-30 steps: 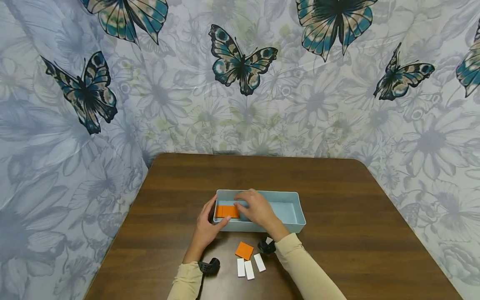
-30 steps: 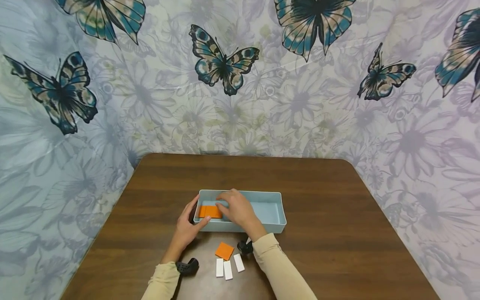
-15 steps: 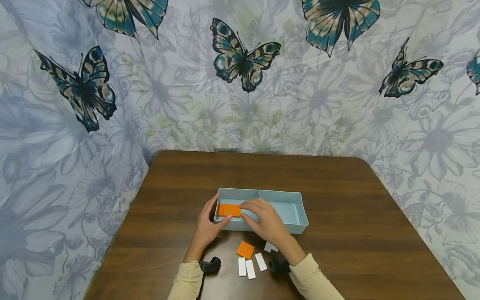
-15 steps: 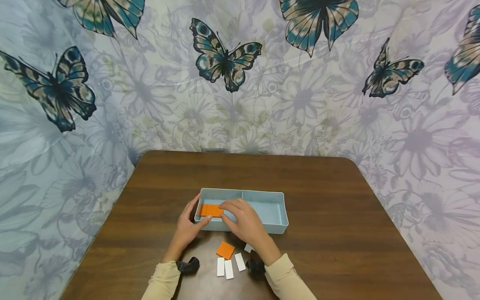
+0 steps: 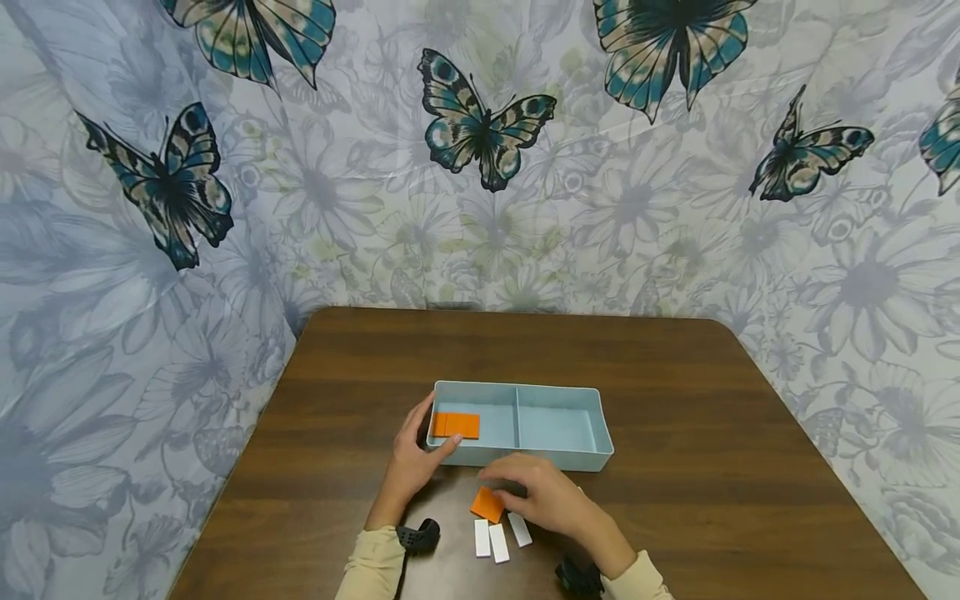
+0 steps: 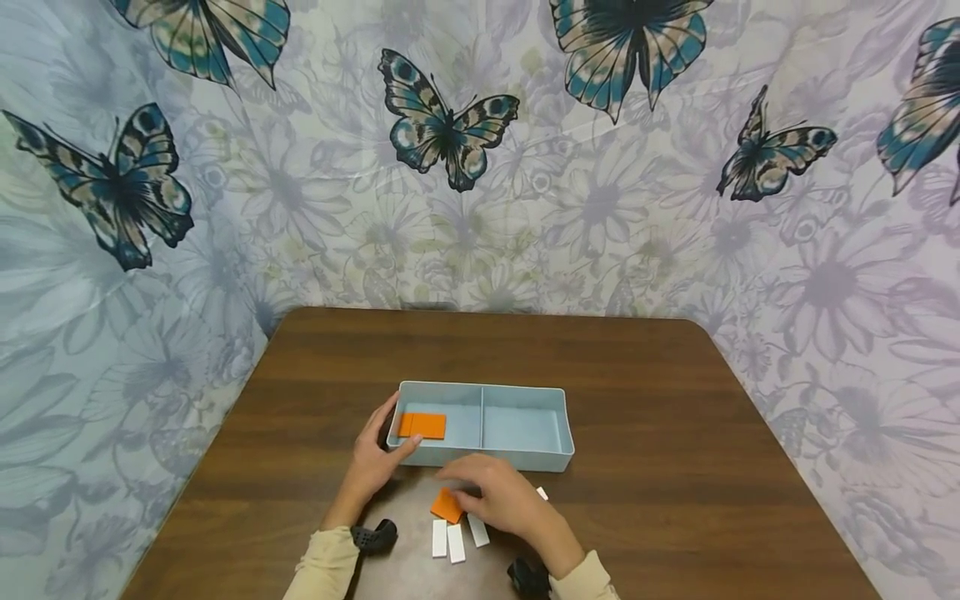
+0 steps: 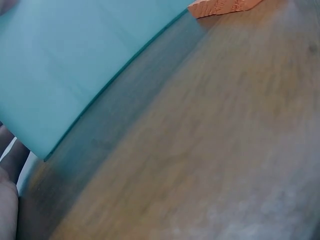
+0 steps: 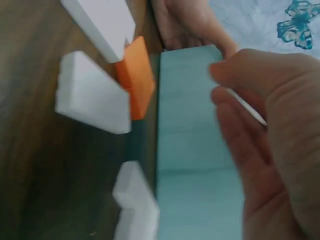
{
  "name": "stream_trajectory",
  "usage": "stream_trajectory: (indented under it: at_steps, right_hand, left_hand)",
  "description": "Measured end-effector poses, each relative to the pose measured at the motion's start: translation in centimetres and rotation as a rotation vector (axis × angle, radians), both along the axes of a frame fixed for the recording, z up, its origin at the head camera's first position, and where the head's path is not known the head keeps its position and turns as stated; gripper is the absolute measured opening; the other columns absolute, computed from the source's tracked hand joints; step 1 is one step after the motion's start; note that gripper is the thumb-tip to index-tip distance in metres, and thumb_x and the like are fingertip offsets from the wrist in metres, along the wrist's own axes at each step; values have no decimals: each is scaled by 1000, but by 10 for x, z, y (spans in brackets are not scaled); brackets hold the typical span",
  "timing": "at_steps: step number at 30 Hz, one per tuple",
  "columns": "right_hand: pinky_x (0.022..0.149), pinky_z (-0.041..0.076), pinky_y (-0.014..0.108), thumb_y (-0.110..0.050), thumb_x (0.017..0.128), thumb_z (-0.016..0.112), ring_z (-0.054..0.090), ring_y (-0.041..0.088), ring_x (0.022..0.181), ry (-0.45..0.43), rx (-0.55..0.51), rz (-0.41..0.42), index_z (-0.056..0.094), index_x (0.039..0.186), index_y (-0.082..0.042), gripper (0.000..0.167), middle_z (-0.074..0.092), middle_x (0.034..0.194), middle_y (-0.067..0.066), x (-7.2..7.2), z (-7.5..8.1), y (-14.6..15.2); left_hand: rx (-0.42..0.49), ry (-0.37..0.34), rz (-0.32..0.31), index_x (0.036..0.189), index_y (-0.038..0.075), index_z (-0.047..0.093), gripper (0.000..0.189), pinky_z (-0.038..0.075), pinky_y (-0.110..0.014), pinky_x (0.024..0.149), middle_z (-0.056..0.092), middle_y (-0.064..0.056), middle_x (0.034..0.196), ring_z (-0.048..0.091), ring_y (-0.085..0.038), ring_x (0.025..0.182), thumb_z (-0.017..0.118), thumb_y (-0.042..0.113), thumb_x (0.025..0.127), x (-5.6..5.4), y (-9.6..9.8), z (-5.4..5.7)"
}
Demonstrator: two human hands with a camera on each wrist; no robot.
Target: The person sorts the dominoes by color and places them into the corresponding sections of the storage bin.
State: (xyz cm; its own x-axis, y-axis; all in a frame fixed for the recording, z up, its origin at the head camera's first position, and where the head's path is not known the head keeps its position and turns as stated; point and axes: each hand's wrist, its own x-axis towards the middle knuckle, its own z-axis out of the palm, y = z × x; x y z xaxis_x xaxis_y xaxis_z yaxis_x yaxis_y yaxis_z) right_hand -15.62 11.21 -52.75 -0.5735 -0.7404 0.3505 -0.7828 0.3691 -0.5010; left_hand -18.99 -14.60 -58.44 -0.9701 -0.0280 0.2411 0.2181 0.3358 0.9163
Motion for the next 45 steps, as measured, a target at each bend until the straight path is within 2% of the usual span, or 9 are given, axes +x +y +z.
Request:
stream_trajectory:
  at_steps: [4,7,13,18,23,31,38,45]
  right_hand:
    - [102,54,36,-7,96,72,65,13,119,-77,130,-6,70,131,-12,36,70,131,-3,2,-8,3]
    - [105,52,36,-9,97,70,63,14,122,-110,179,-20,68,135,-13,39,68,135,-3,2,-17,5]
    - [105,52,36,-7,94,69,61,16,124,-103,177,-11,65,140,-12,46,66,139,-3,2,-23,5]
    - [106,51,34,-7,92,71,58,15,125,-134,173,11,64,142,-15,51,65,139,-7,2,-25,1]
    - [105,51,32,-10,92,74,57,15,123,-150,154,7,65,140,-16,49,65,137,-9,2,-27,-2]
    - [104,51,34,-18,92,77,60,14,119,-98,149,-45,68,134,-13,44,69,132,-7,1,-29,-3]
    - [102,52,34,-32,93,78,62,11,117,-95,197,-131,70,133,-19,44,70,129,-11,1,-27,-1]
    - [98,54,33,-33,92,78,63,10,112,-86,182,-148,71,131,-18,42,71,125,-11,2,-27,1]
  left_hand:
    - [-6,-7,13,159,31,41,86,38,-61,116,43,-8,160,46,-37,144,84,40,85,1,0,-2]
    - [-19,-9,19,159,32,41,86,37,-61,116,43,-8,160,46,-36,144,84,42,84,1,1,-2]
    - [-27,-13,19,159,31,41,86,36,-61,117,43,-8,161,45,-36,145,84,43,85,1,2,0]
    - [-31,-25,26,159,31,41,86,36,-60,117,43,-8,161,45,-37,145,84,42,85,1,2,1]
    - [-36,-23,31,159,30,41,86,37,-60,116,43,-10,161,46,-38,144,84,41,86,0,3,1]
    - [-24,-23,21,159,29,41,86,37,-60,117,44,-10,160,46,-37,144,85,40,85,1,2,0]
    - [-15,-1,17,159,27,42,86,39,-59,116,44,-10,159,48,-37,142,85,38,85,-1,2,-1]
    - [-17,-16,20,158,32,41,87,39,-59,116,44,-10,159,47,-37,143,85,39,84,1,2,-1]
